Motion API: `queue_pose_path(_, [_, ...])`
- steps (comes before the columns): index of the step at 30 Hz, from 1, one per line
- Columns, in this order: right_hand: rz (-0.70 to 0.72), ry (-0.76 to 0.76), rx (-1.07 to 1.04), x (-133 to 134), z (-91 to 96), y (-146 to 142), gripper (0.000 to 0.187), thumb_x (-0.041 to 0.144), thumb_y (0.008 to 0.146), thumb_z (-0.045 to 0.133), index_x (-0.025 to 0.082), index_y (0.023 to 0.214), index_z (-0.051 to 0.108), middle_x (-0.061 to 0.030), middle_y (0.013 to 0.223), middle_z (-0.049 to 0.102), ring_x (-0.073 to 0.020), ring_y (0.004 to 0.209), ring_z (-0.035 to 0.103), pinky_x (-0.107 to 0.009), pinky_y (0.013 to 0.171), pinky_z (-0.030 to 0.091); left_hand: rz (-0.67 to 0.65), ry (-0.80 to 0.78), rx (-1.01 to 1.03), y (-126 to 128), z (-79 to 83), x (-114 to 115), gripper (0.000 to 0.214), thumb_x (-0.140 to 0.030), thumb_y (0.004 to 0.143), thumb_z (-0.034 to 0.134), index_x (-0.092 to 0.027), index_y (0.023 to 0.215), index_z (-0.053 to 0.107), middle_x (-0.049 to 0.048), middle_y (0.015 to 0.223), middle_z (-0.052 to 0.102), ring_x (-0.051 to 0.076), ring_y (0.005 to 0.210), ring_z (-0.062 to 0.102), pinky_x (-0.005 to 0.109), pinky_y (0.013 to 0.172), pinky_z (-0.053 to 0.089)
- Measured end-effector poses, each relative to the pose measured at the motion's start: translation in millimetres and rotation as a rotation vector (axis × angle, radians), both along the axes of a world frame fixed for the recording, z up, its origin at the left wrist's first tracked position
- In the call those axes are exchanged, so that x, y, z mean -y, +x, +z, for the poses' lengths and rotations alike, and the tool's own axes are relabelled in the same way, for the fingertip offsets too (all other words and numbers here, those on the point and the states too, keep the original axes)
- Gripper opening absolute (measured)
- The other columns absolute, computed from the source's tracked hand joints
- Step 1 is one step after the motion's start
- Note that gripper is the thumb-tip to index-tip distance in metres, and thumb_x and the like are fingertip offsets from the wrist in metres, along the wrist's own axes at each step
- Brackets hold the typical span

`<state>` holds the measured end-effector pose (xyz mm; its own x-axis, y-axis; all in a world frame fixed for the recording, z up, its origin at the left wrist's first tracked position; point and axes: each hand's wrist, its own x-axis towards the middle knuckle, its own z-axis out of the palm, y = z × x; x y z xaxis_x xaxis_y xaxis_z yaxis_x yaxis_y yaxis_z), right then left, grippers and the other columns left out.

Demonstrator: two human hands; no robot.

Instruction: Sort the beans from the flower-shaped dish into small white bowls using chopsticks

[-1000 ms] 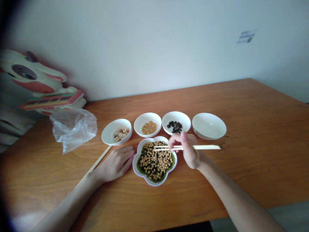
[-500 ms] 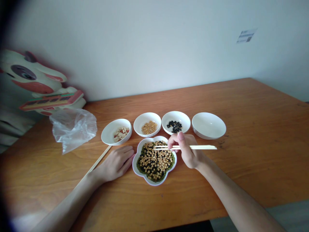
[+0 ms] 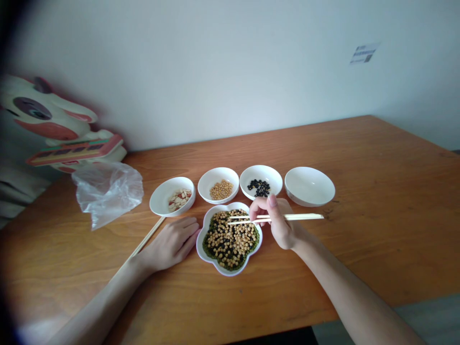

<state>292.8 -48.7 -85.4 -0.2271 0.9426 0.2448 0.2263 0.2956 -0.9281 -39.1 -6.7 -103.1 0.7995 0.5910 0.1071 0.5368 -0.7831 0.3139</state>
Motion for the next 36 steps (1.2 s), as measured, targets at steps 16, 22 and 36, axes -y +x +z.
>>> queue_pose_path(16, [-0.054, 0.078, -0.041, 1.3, -1.8, -4.1, 0.081, 0.066, 0.107, 0.015, 0.019, 0.072, 0.07, -0.0051, 0.064, 0.064, -0.017, 0.059, 0.059, -0.031, 0.055, 0.043, -0.002, -0.011, -0.005, -0.5, -2.0, -0.2, 0.032, -0.026, 0.11, 0.037, -0.018, 0.084, 0.053, 0.0062, 0.088, 0.06, 0.019, 0.078, 0.052, 0.033, 0.072, 0.04])
queue_pose_path(22, [-0.196, 0.198, -0.288, 2.5, 8.8, -2.4, 0.083, 0.073, 0.104, 0.02, 0.022, 0.069, 0.076, -0.0067, 0.064, 0.066, -0.0202, 0.058, 0.059, -0.034, 0.054, 0.044, 0.003, -0.019, -0.014, -0.7, -1.2, 0.1, 0.032, -0.027, 0.111, 0.036, -0.019, 0.084, 0.051, 0.0061, 0.09, 0.06, 0.019, 0.078, 0.053, 0.033, 0.072, 0.04])
queue_pose_path(36, [-0.379, 0.292, -0.34, -17.1, 21.2, -15.2, 0.077, 0.077, 0.099, 0.025, 0.022, 0.075, 0.073, -0.0099, 0.077, 0.067, -0.0279, 0.078, 0.068, -0.038, 0.062, 0.051, 0.02, -0.043, -0.001, 0.3, 0.2, 0.5, 0.032, -0.028, 0.111, 0.035, -0.019, 0.085, 0.051, 0.006, 0.09, 0.06, 0.019, 0.079, 0.053, 0.032, 0.072, 0.041])
